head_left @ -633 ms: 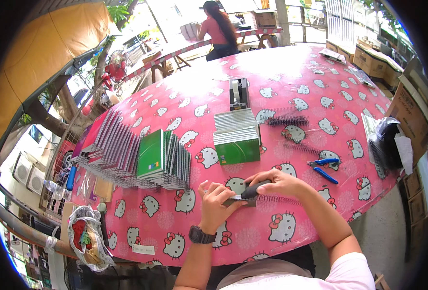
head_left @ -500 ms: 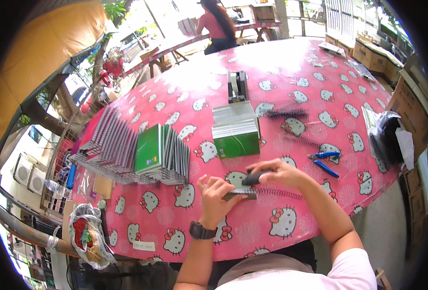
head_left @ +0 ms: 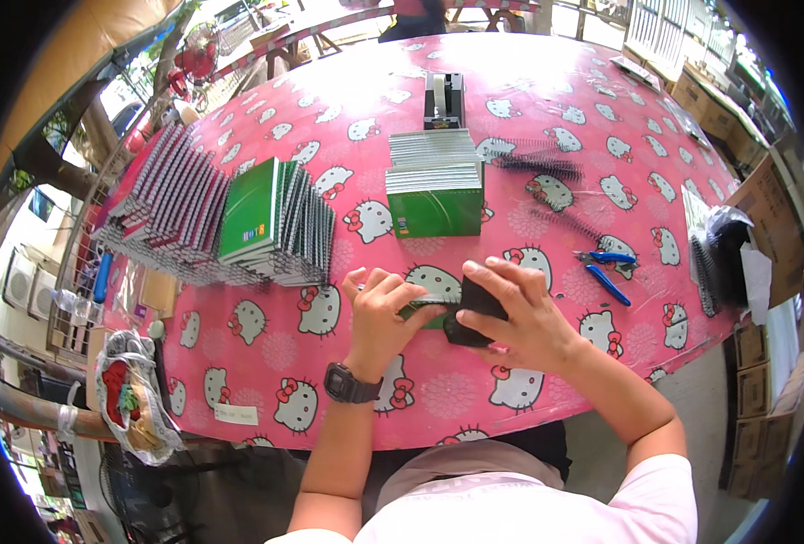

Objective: The person assembles spiral-bound notebooks by inserting a metal coil into the punched holes of green covers and paper stacks. They use pliers to secure the coil ends and place finished notebooks into a growing stack on the table.

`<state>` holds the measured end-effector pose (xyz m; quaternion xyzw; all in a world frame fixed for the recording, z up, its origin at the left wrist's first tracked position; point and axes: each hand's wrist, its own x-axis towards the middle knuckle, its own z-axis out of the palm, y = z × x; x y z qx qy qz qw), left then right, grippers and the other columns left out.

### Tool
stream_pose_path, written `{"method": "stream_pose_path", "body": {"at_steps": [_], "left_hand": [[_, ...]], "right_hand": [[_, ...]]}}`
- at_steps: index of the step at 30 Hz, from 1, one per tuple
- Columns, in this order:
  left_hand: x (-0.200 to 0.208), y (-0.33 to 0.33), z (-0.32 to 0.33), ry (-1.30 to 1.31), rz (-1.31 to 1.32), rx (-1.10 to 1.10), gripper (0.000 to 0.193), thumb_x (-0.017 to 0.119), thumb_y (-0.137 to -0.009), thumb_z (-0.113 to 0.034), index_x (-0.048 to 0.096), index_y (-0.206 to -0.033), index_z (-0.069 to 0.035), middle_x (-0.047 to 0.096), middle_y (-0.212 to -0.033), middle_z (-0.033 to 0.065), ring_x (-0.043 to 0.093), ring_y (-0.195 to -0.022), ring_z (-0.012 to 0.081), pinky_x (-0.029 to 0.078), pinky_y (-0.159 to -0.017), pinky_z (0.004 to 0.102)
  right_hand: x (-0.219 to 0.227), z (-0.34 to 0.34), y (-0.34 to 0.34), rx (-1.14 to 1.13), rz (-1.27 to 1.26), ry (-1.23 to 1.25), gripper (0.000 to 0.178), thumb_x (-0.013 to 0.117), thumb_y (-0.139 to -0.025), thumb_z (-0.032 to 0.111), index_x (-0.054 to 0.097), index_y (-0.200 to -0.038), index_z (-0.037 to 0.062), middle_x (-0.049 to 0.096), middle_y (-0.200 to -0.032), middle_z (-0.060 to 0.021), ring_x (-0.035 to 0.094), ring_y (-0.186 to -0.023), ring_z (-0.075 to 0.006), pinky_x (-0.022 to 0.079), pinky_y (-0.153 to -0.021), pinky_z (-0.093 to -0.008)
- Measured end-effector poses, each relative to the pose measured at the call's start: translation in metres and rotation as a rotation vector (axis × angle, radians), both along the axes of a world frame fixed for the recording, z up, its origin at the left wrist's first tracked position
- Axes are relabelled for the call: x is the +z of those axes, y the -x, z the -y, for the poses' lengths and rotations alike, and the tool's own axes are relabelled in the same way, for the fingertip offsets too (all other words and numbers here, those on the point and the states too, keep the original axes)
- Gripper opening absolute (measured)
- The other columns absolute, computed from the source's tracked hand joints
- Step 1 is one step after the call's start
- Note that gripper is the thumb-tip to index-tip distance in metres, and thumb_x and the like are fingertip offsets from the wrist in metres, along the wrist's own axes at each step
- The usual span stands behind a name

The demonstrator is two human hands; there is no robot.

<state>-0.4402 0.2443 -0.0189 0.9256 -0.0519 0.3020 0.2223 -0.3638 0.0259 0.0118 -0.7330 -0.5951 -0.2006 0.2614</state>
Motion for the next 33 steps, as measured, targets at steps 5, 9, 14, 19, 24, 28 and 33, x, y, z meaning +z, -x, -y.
{"method": "stream_pose_path", "body": {"at_steps": [5, 9, 14, 19, 24, 28, 33], "left_hand": [[0.004, 0.001, -0.005, 0.032, -0.055, -0.047, 0.021, 0.078, -0.068, -0.027, 0.066, -0.079, -0.012, 0.060, -0.076, -0.0014, 0.056, -0.082, 0.0179, 0.028, -0.094, 0.0448], [0.008, 0.003, -0.010, 0.091, -0.092, -0.105, 0.017, 0.075, -0.070, -0.020, 0.067, -0.083, -0.012, 0.061, -0.080, -0.0006, 0.056, -0.086, 0.0175, 0.025, -0.098, 0.0463], [0.005, 0.004, -0.010, 0.138, -0.052, -0.151, 0.017, 0.075, -0.068, -0.017, 0.068, -0.083, -0.012, 0.060, -0.076, -0.0013, 0.056, -0.084, 0.0170, 0.022, -0.100, 0.0466], [0.005, 0.009, -0.015, 0.149, -0.041, -0.150, 0.017, 0.076, -0.067, -0.019, 0.068, -0.081, -0.014, 0.061, -0.078, -0.0017, 0.056, -0.088, 0.0163, 0.022, -0.101, 0.0484], [0.003, 0.007, -0.010, 0.171, 0.022, -0.177, 0.018, 0.079, -0.064, -0.024, 0.067, -0.075, -0.016, 0.059, -0.074, -0.0030, 0.055, -0.087, 0.0158, 0.022, -0.100, 0.0478], [-0.001, 0.006, -0.011, 0.149, 0.044, -0.146, 0.020, 0.080, -0.063, -0.027, 0.066, -0.072, -0.016, 0.059, -0.074, -0.0038, 0.055, -0.087, 0.0155, 0.023, -0.100, 0.0474], [-0.003, 0.005, -0.012, 0.164, 0.071, -0.150, 0.022, 0.081, -0.062, -0.030, 0.066, -0.071, -0.017, 0.059, -0.074, -0.0042, 0.055, -0.086, 0.0152, 0.024, -0.098, 0.0467]], "right_hand": [[-0.003, -0.012, -0.002, -0.026, 0.208, 0.015, 0.047, 0.076, -0.063, 0.021, 0.059, -0.107, 0.0220, 0.039, -0.142, -0.0087, 0.037, -0.126, -0.0292, 0.032, -0.092, -0.0412], [-0.001, -0.009, -0.001, 0.049, 0.218, 0.192, 0.036, 0.067, -0.071, 0.023, 0.060, -0.107, 0.0225, 0.039, -0.142, -0.0063, 0.036, -0.126, -0.0262, 0.030, -0.093, -0.0408], [0.001, -0.017, 0.008, -0.058, 0.272, 0.268, 0.036, 0.071, -0.067, 0.022, 0.062, -0.102, 0.0225, 0.040, -0.141, -0.0066, 0.037, -0.126, -0.0263, 0.030, -0.092, -0.0413], [0.041, -0.012, 0.003, 0.170, -0.200, 0.205, 0.056, 0.078, -0.061, 0.034, 0.063, -0.112, 0.0155, 0.042, -0.138, -0.0140, 0.042, -0.124, -0.0293, 0.033, -0.100, -0.0448], [0.024, 0.008, -0.050, 0.132, -1.095, 0.080, 0.068, 0.063, -0.074, 0.058, 0.063, -0.110, -0.0010, 0.052, -0.130, -0.0213, 0.052, -0.116, -0.0292, 0.040, -0.097, -0.0381], [0.004, -0.008, -0.039, 0.551, -1.514, -0.044, 0.067, 0.056, -0.082, 0.057, 0.064, -0.103, -0.0060, 0.057, -0.124, -0.0206, 0.057, -0.110, -0.0252, 0.041, -0.098, -0.0371], [-0.010, -0.016, -0.044, 0.184, -1.272, 0.026, 0.064, 0.057, -0.082, 0.054, 0.066, -0.102, -0.0057, 0.057, -0.123, -0.0212, 0.058, -0.108, -0.0248, 0.042, -0.096, -0.0364]]}}
